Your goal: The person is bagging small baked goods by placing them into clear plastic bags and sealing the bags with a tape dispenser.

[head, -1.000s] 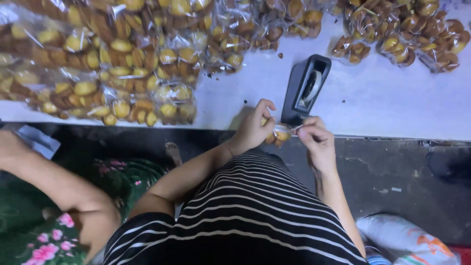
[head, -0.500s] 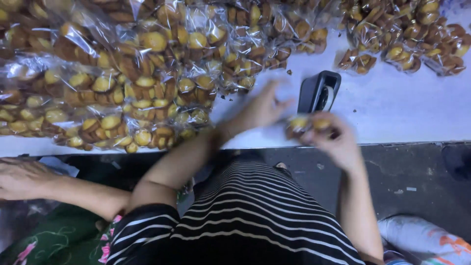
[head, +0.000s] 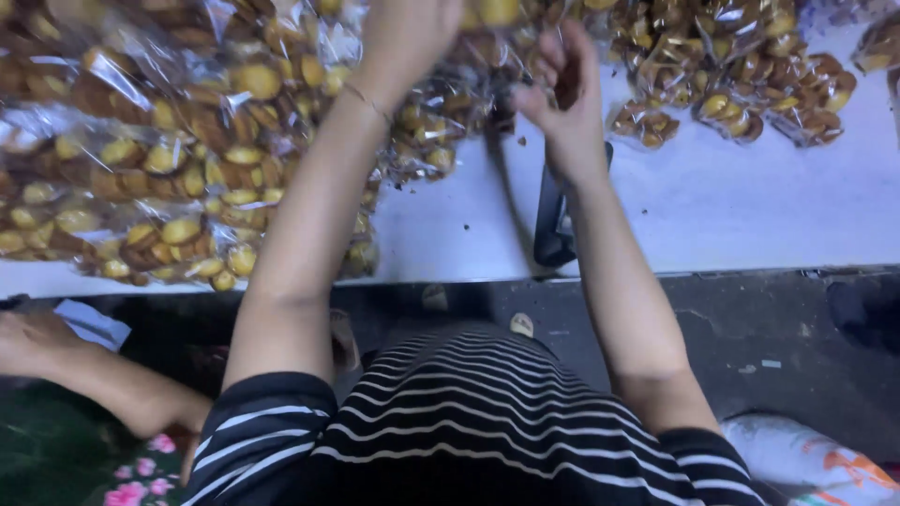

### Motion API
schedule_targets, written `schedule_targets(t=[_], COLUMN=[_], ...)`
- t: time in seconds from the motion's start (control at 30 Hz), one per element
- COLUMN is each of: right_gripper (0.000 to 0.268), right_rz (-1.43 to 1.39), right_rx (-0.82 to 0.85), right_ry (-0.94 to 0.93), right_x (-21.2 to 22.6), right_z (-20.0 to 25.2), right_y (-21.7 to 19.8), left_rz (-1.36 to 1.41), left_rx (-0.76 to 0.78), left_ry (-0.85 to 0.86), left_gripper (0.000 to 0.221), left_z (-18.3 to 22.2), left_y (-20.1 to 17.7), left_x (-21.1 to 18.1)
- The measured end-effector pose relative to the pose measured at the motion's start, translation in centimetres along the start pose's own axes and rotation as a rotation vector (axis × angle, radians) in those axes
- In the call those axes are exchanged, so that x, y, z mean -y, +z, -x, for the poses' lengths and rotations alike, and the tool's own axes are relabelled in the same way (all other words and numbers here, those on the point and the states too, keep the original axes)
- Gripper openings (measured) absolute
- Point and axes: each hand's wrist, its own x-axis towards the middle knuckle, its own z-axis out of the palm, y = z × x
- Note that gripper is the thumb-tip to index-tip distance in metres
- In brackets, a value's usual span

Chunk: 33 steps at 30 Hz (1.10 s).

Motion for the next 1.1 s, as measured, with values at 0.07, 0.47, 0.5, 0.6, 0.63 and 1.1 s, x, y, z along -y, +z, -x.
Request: schedule_targets(t=[0.07,0.47,0.5,0.6,0.63,1.1], right_gripper=[0.072,0.029,0.029,0.022,0.007,0.018], right_rz=[-0.698,0.781,0.774,0.681,0.434,0.041], right_rx=[0.094,0.302,0.307,0.439,0.413,0.586], right_ry=[0.193,-0.899,-0.896,-0.569,0.019,0.595], right_x=[-2.3,-3.9,-3.2,-0.9,0.2,-3.3], right_z=[-1.1,23.9,24.5,25.4,25.3,27.3], right_y=[-1.9,-14.9,-15.8,-17.9,-18.2,-19.3], left_rz=[0.213,1.144,1.143,0.81,0.81,0.588], left_rx=[-0.016,0.566,0.564,0.632,0.636,0.45], left_ry=[0.45,-0.44,-0.449,-0.68,-0.633,-0.411], left_gripper=[0.016,0.024,0.024,0.055,0.034,0.009], left_z=[2.9,28.5,29.4,31.0,31.3,36.4], left_y=[-4.2,10.8,10.5,9.3,8.3,8.6], left_x=[-10.4,-22.1,-23.5,-27.2,-28.6,-31.0])
